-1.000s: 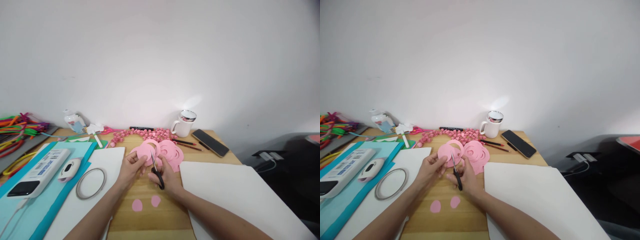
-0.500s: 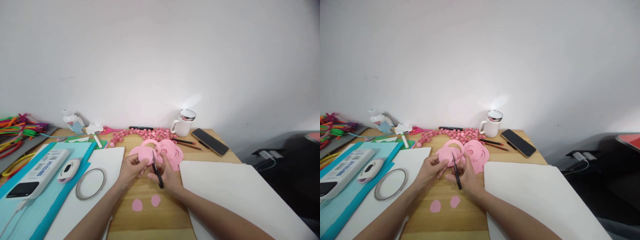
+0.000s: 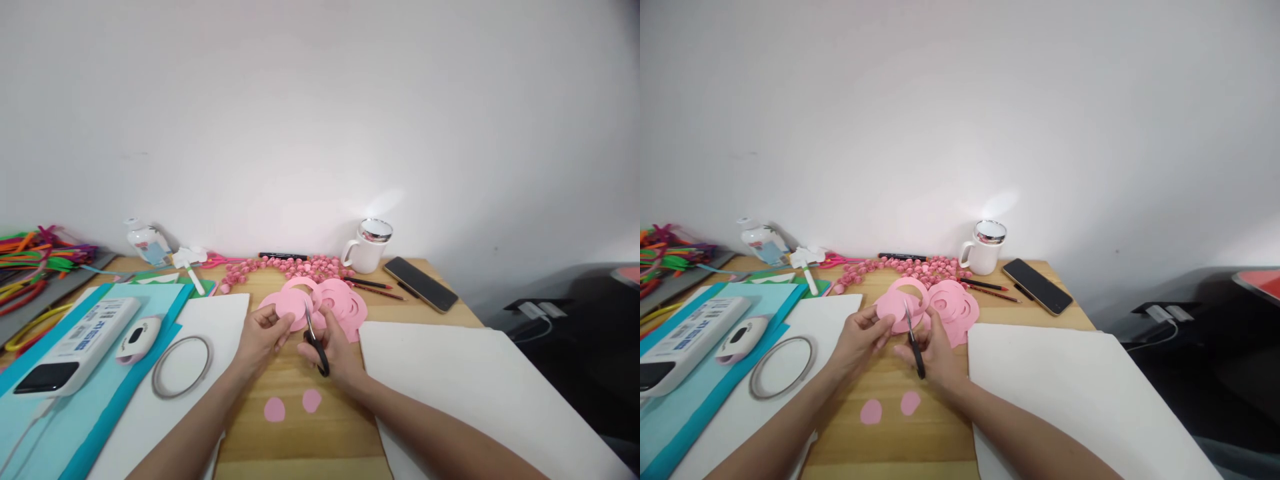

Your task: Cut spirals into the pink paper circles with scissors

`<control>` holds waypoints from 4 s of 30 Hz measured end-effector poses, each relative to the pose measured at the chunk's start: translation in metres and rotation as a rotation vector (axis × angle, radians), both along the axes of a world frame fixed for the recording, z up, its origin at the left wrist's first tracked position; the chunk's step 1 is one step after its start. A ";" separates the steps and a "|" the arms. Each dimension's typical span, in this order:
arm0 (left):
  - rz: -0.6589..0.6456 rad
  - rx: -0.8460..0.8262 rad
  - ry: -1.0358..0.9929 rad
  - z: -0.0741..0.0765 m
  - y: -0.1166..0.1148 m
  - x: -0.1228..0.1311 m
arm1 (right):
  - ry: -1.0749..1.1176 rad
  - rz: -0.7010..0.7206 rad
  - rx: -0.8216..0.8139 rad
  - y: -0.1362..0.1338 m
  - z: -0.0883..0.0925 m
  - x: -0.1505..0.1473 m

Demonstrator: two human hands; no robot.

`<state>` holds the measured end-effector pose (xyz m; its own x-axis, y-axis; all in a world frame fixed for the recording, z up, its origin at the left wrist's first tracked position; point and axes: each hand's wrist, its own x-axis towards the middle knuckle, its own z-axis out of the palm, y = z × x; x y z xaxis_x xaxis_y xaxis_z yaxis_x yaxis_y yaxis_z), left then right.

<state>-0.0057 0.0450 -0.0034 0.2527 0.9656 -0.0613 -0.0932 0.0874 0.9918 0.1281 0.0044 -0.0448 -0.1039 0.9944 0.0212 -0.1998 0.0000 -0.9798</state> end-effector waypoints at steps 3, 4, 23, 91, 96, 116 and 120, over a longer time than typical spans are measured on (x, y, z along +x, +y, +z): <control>0.024 -0.002 -0.019 0.001 0.000 0.000 | -0.004 0.013 -0.008 -0.001 0.002 0.001; 0.029 -0.001 -0.025 0.000 0.000 0.000 | -0.005 0.015 -0.013 -0.001 0.003 0.001; 0.012 0.013 -0.019 0.001 0.001 0.000 | 0.014 0.071 -0.028 -0.003 0.002 -0.001; -0.038 0.084 0.078 -0.008 0.001 -0.003 | 0.011 0.031 -0.004 0.000 0.009 0.000; -0.005 0.071 0.041 -0.005 0.000 -0.003 | -0.001 0.026 -0.002 -0.001 0.010 0.000; -0.009 0.113 0.140 -0.002 -0.002 -0.002 | 0.044 0.060 0.047 0.000 0.005 0.000; -0.025 0.114 0.177 -0.004 -0.001 -0.004 | 0.100 0.048 0.050 0.000 0.007 -0.001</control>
